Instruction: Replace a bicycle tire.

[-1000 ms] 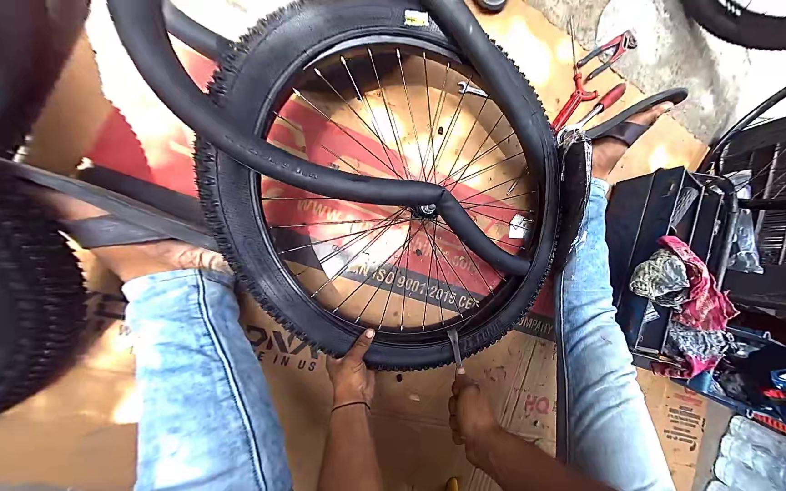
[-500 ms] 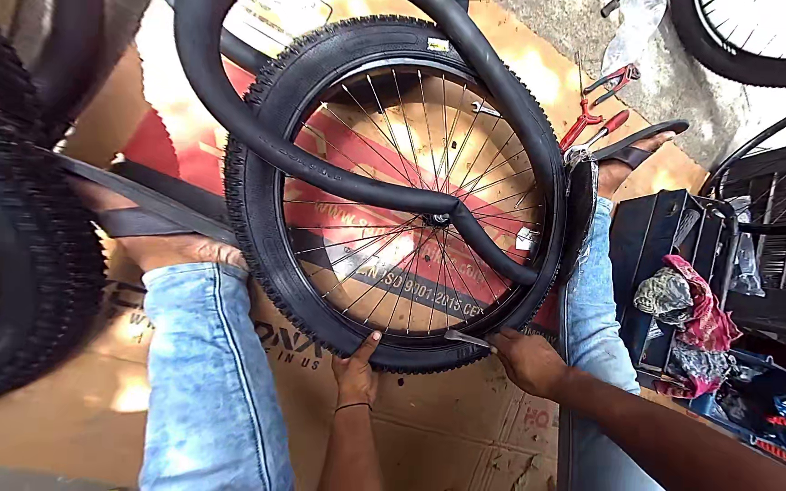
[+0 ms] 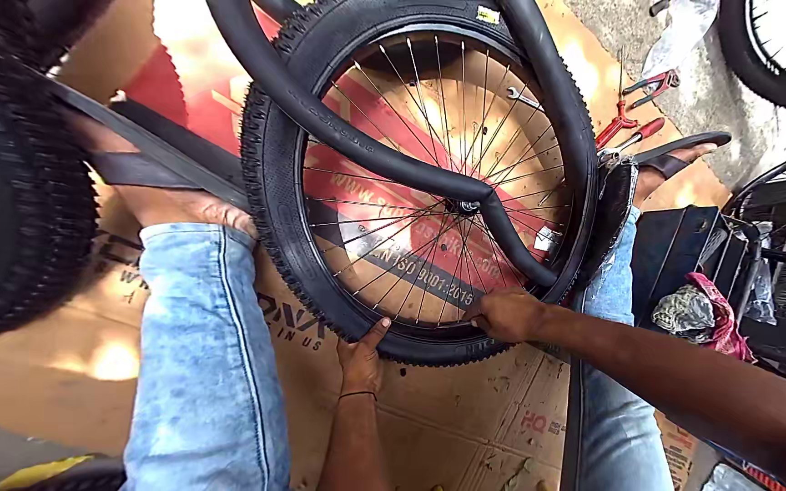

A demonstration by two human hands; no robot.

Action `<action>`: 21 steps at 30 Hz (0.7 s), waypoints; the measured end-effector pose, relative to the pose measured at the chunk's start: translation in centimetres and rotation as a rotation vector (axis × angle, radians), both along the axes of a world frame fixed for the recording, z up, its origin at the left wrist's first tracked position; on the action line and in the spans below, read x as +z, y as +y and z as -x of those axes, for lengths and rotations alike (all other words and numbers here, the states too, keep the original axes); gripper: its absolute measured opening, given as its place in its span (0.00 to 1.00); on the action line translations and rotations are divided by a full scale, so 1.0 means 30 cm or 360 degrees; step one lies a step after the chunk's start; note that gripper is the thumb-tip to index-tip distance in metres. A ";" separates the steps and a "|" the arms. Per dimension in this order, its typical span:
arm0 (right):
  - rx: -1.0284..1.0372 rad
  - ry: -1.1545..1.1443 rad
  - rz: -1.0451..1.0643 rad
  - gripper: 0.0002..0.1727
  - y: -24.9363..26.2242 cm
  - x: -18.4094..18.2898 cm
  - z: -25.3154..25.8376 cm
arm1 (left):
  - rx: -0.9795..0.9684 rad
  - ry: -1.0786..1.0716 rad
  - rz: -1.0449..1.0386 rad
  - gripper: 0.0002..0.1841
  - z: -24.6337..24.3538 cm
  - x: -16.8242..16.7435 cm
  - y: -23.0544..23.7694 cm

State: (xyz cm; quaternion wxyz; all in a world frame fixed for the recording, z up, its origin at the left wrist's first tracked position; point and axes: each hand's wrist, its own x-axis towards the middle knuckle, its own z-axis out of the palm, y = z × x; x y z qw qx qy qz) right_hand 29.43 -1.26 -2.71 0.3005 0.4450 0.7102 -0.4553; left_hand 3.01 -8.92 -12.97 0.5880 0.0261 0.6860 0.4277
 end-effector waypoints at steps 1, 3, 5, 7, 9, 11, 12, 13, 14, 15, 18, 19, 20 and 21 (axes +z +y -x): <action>0.0023 0.0037 0.0033 0.16 0.024 -0.002 0.003 | 0.0008 0.0002 0.0002 0.33 0.000 0.001 0.001; 0.0031 0.0145 0.0153 0.16 0.071 -0.013 0.009 | 0.0021 0.0005 0.0010 0.33 0.001 0.006 0.001; -0.0010 0.0251 0.0358 0.15 0.106 -0.046 0.026 | 0.0034 -0.0004 0.0017 0.33 -0.003 0.011 -0.003; -0.0015 0.0238 0.0560 0.14 0.139 -0.090 0.071 | 0.0041 -0.0010 0.0006 0.33 -0.007 0.013 -0.002; -0.0026 0.0021 0.0697 0.11 0.153 -0.089 0.152 | 0.0045 0.0002 -0.0003 0.34 -0.010 0.014 0.002; -0.0177 -0.0201 0.0694 0.12 0.090 -0.024 0.216 | 0.0042 0.0035 -0.0010 0.34 -0.008 0.013 -0.002; -0.0356 -0.0251 0.0655 0.14 0.018 0.004 0.221 | 0.0022 0.0047 -0.0023 0.33 -0.002 0.008 -0.006; -0.0653 -0.0253 0.0601 0.17 -0.079 0.002 0.209 | -0.0002 0.0049 -0.0038 0.33 0.001 0.003 -0.008; -0.1037 -0.0229 0.0557 0.20 -0.183 -0.014 0.198 | -0.0024 0.0050 -0.0047 0.32 0.002 -0.001 -0.009; -0.1388 -0.0182 0.0517 0.23 -0.272 -0.035 0.202 | -0.0033 0.0055 -0.0058 0.31 0.001 -0.005 -0.008; -0.1778 -0.0160 0.0342 0.24 -0.421 -0.073 0.254 | -0.0018 0.0061 -0.0070 0.30 -0.001 -0.007 -0.003; -0.1695 -0.0164 0.0268 0.25 -0.459 -0.088 0.253 | -0.0009 0.0062 -0.0069 0.30 -0.006 -0.003 -0.004; -0.1586 -0.0128 0.0197 0.26 -0.496 -0.110 0.235 | -0.0002 0.0063 -0.0077 0.30 -0.012 0.004 -0.007; -0.1483 -0.0058 0.0135 0.26 -0.522 -0.135 0.209 | -0.0001 0.0063 -0.0093 0.30 -0.016 0.011 -0.007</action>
